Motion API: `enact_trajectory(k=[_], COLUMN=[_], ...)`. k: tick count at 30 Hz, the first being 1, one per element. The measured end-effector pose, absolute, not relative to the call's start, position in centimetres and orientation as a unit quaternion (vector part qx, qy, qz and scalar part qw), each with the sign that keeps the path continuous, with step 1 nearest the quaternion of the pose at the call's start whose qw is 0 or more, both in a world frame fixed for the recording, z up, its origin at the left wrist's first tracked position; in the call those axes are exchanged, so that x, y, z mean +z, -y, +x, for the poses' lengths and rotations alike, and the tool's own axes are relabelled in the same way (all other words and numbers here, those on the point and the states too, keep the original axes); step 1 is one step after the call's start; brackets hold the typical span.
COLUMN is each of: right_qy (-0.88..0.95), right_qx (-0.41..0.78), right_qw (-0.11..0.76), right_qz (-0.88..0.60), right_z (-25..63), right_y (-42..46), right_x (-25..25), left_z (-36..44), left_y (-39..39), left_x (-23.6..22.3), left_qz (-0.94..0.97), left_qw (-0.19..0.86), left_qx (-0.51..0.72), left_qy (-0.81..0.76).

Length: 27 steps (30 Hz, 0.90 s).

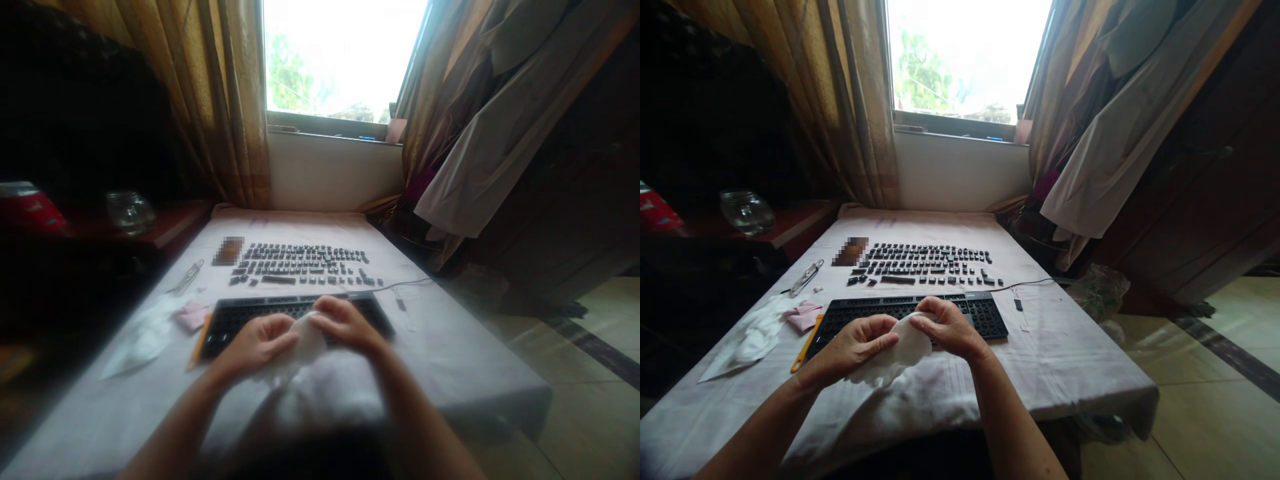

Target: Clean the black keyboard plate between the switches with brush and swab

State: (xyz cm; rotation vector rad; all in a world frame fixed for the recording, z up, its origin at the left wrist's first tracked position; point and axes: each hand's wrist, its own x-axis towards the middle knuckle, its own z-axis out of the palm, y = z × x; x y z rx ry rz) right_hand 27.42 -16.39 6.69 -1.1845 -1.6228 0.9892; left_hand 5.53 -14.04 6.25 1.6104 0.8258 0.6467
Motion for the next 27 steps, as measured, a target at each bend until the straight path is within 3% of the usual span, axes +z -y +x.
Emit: enact_trajectory(k=[8,12,16,27], right_qy=[0.623,0.674,0.717,0.754], right_qx=[0.314,0.184,0.057,-0.106], right_qw=[0.503,0.518,0.502,0.440], right_qz=[-0.510,-0.494,-0.481,-0.476], right_z=[26.3,25.2,24.5,23.0], right_y=[16.7,17.3,18.0,19.1], right_x=[6.8,6.7,6.0,5.0], left_z=[5.7,6.7,7.2,6.9], left_y=[14.3,14.3,14.4,14.9], left_x=[5.8,5.4,5.2,6.1], left_qz=[0.673,0.656,0.634,0.592], left_qw=[0.545,0.540,0.523,0.546], left_qx=[0.322,0.350,0.385,0.410], left_qy=[-0.383,-0.394,-0.420,-0.429])
